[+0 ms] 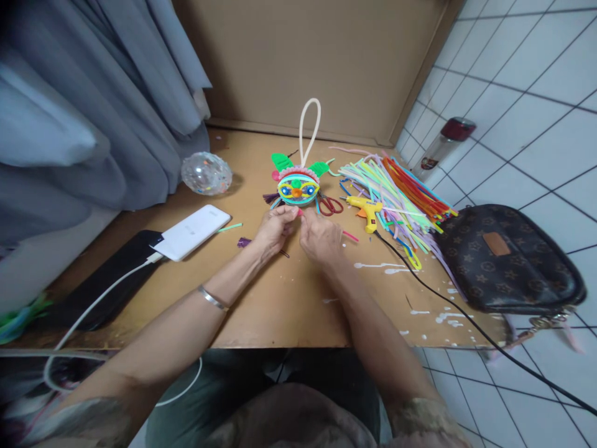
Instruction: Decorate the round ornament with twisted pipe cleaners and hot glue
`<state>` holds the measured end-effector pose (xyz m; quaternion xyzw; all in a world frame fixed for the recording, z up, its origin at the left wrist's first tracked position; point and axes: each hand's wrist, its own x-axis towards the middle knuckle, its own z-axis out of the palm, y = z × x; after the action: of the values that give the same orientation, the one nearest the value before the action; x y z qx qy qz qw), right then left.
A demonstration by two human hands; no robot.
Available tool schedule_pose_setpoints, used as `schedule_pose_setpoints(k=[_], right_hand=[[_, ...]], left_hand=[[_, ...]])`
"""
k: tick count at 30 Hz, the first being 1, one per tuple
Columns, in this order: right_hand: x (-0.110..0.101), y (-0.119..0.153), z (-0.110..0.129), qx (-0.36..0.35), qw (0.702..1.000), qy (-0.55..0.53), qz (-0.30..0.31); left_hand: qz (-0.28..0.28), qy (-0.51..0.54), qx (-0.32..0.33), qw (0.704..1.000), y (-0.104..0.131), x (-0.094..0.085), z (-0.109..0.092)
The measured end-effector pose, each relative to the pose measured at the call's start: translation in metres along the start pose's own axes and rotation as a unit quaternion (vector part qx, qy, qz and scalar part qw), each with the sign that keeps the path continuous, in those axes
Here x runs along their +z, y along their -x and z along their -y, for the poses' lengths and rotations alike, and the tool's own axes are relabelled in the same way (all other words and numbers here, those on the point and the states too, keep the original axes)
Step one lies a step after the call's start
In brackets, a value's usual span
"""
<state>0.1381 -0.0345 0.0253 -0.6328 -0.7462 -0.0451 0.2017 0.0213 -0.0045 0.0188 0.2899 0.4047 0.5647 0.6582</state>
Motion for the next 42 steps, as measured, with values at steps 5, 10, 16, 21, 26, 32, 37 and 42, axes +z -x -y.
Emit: schedule_pose_setpoints(k=[5,10,16,21,26,32,37,42], right_hand=[[0.012,0.005,0.011,0.013,1.000,-0.021,-0.013],[0.019,0.007,0.018,0.056,0.997,-0.045,-0.026],[0.016,0.003,0.016,0.071,0.997,-0.029,-0.030],[0.014,0.000,0.014,0.092,0.994,-0.040,-0.031],[0.021,-0.003,-0.003,0.064,0.989,-0.105,-0.085],[0.030,-0.014,-0.031,0.054,0.970,-0.218,-0.092],[0.036,-0.020,-0.046,0.039,0.952,-0.295,-0.076],[0.039,-0.022,-0.054,0.016,0.944,-0.324,-0.066]], left_hand=[[-0.024,0.036,-0.016,0.999,0.004,0.006,0.004],[-0.048,0.068,-0.043,0.996,0.007,0.010,0.007],[-0.042,0.087,-0.059,0.994,0.006,0.010,0.009],[-0.030,0.082,-0.049,0.995,0.004,0.009,0.012],[0.009,0.041,0.012,0.999,-0.002,0.004,0.021],[0.074,-0.065,0.108,0.989,-0.026,-0.010,0.034],[0.105,-0.097,0.088,0.986,-0.030,-0.011,0.024],[0.138,-0.149,0.103,0.974,-0.025,-0.008,0.012]])
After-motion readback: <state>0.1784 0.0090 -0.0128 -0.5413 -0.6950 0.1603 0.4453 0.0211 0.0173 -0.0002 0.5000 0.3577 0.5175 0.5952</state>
